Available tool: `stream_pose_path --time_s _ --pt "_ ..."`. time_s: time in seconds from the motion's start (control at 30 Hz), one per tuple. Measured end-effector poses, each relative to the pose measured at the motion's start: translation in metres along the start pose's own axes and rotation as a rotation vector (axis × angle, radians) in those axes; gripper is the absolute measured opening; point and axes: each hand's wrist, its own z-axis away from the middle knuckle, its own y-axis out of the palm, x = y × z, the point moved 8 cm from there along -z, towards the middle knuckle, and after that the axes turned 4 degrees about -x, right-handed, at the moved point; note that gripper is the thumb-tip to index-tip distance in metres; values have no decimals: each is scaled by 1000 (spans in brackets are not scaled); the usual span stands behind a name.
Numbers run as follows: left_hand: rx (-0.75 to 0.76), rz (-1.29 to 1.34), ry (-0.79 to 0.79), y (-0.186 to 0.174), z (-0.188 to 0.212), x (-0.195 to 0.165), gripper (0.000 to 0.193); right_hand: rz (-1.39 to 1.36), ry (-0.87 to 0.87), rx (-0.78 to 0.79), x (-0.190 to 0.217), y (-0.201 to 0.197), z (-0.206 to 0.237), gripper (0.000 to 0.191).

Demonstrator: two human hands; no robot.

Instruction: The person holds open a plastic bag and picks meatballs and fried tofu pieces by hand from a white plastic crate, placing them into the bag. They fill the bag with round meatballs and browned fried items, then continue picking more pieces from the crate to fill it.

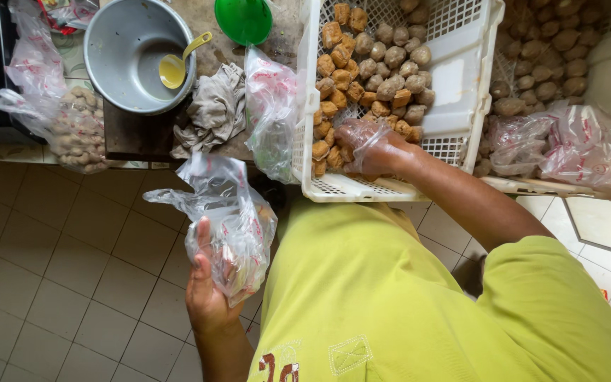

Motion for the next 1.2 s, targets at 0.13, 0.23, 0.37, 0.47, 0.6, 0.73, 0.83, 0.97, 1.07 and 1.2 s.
stream_pose_path --time_s 0.13,0.23,0.37,0.47,0.6,0.73,0.83,0.97,1.07,1.2 --pt "-19 -13 -8 -2 0 -4 69 -68 61 91 -8 16 0 62" --pt "-18 3 -8 -3 0 -2 69 -95 -129 -112 5 5 0 60" --pt "15 1 -24 0 0 7 70 -80 -162 -127 4 10 -7 45" --pt "-29 -13 -20 -2 4 6 72 -290 17 72 -21 19 -14 20" --pt "-101 -41 50 -2 8 1 71 -881 436 101 -69 11 -5 16" --pt "-106 -11 47 6 9 9 71 -1431 410 -62 -79 -20 -25 27" --pt "-158 -35 41 10 11 16 71 -1300 358 -345 -90 -59 -62 44" --pt "-146 -3 63 22 15 20 70 -1117 119 -476 -83 -114 -97 62" --pt "-211 -34 105 22 24 21 71 -655 81 -369 -76 -120 -86 47" --pt "-347 -64 118 10 31 25 72 -218 147 180 -77 -36 -43 45"
